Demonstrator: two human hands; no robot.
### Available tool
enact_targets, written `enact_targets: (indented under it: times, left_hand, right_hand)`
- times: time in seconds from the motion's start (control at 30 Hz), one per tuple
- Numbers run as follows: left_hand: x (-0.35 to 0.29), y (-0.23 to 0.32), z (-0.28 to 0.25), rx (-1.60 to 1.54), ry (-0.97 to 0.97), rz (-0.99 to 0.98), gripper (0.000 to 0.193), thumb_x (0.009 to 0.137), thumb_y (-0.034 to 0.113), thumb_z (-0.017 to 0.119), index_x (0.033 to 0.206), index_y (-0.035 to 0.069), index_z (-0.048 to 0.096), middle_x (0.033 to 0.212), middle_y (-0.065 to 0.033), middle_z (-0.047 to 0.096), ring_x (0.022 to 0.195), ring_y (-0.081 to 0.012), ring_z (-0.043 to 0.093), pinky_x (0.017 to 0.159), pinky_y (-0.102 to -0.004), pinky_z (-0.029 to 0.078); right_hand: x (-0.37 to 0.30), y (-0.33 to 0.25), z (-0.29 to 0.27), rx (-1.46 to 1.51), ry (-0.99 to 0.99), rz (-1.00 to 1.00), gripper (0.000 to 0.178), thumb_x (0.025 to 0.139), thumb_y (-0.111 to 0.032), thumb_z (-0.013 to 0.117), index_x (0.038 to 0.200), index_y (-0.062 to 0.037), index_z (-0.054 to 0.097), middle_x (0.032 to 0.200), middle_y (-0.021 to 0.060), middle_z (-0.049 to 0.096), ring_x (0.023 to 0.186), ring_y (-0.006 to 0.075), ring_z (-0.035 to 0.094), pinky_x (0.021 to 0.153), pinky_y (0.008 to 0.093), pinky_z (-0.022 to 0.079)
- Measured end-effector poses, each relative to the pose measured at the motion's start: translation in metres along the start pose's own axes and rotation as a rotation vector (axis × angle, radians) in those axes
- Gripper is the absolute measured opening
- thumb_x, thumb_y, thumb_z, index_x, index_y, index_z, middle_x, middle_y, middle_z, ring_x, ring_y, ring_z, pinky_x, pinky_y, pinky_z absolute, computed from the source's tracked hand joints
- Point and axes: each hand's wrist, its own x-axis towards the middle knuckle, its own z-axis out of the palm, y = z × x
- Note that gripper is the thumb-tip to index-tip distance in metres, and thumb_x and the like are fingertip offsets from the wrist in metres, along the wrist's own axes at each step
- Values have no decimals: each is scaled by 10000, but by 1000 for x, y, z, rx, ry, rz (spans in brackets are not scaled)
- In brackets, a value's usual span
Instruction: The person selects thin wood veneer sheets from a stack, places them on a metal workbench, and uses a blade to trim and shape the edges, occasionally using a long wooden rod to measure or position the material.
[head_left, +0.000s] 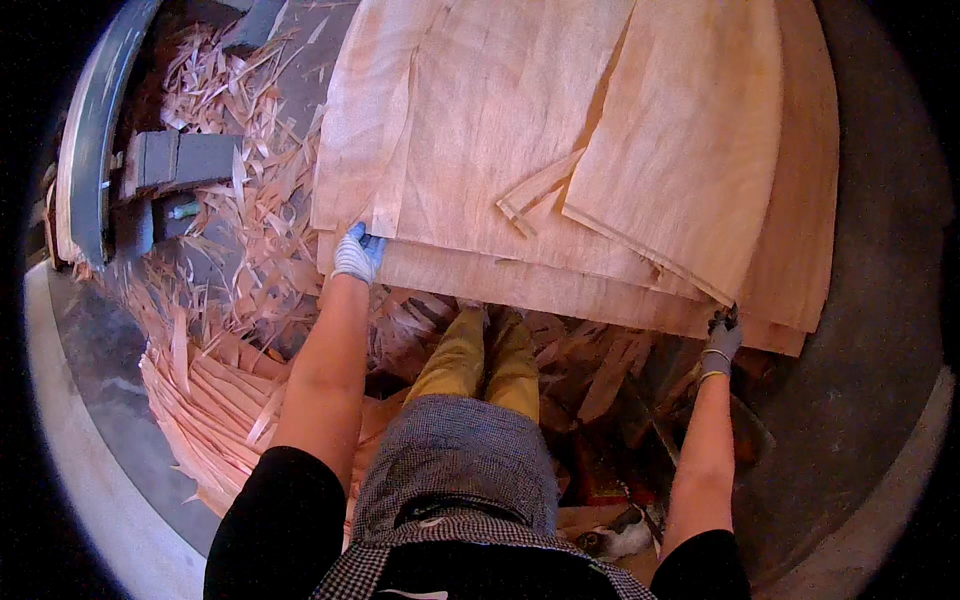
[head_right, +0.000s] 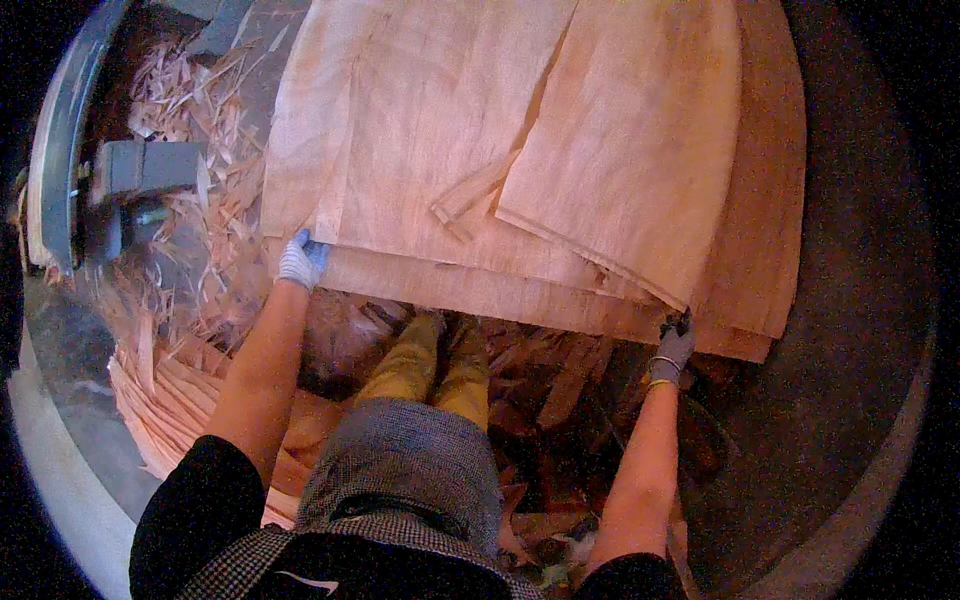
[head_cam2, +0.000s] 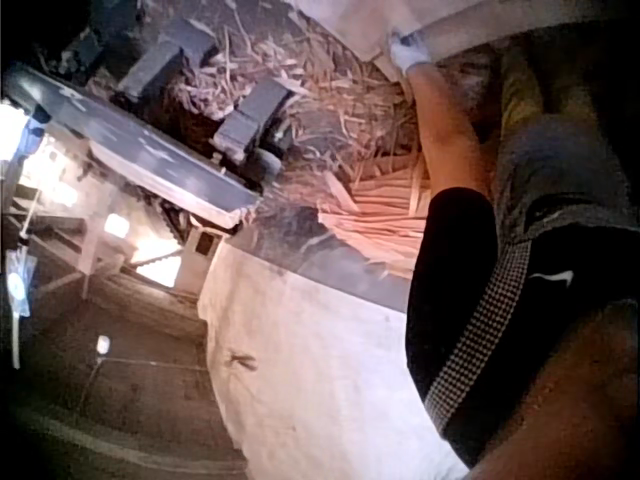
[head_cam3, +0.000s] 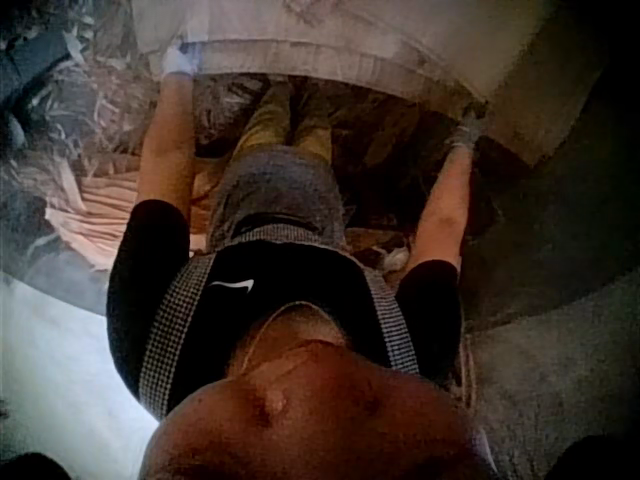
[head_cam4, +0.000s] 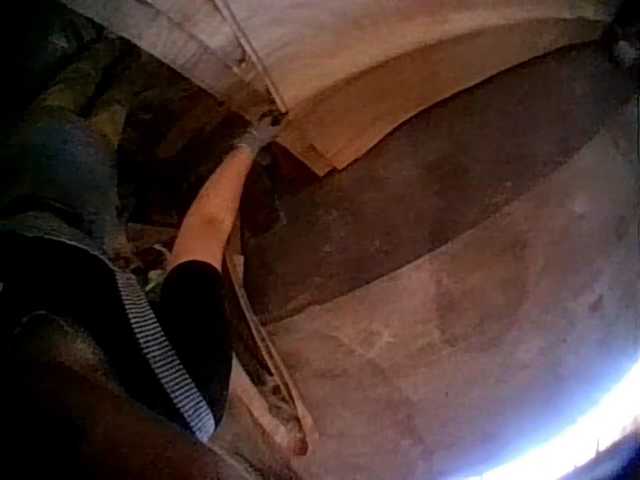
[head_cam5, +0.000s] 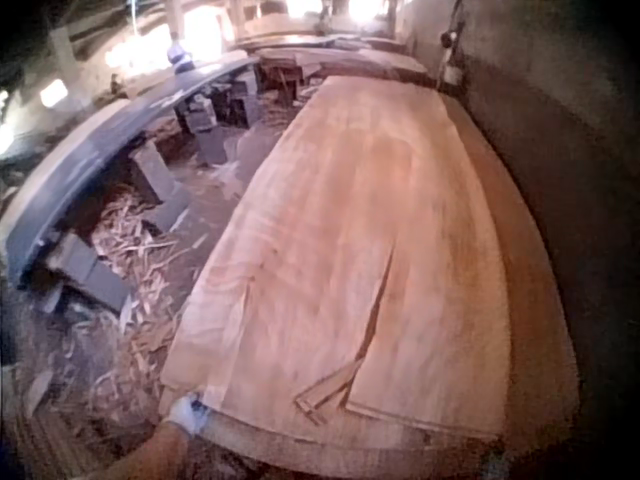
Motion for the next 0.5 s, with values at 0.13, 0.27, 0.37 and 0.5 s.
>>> enact_targets:
  times: [0.13,0.27,0.37,0.5]
  left_hand:
    - [-5,0,5,-44,21,11,216,859,133,455,1031,14,509,1031,-128,554,989,-292,533,883,-430,453]
    - [-5,-2,4,-85,54,2,201,853,103,443,1004,-9,512,1041,-140,555,979,-300,539,882,-426,457]
    - [-9,2,-1,-118,20,-26,228,864,165,465,996,-12,519,1044,-139,552,986,-288,530,899,-411,446]
    - [-30,12,2,-67,-143,-266,300,806,272,596,952,20,524,943,-101,566,965,-256,510,878,-394,442]
  right_hand:
    - [2,3,-2,30,4,14,346,829,8,479,1172,-34,510,797,22,552,607,95,492,521,223,416]
    - [0,-3,-2,-7,-27,23,390,818,46,455,1199,-36,479,818,32,549,602,93,484,524,225,419]
    - [0,-9,0,-73,-58,34,444,819,50,428,1253,-45,411,859,70,537,606,120,485,510,247,415]
    - [-8,11,-16,-638,-88,-432,477,799,2,465,1263,-10,355,970,190,549,787,278,553,658,326,455]
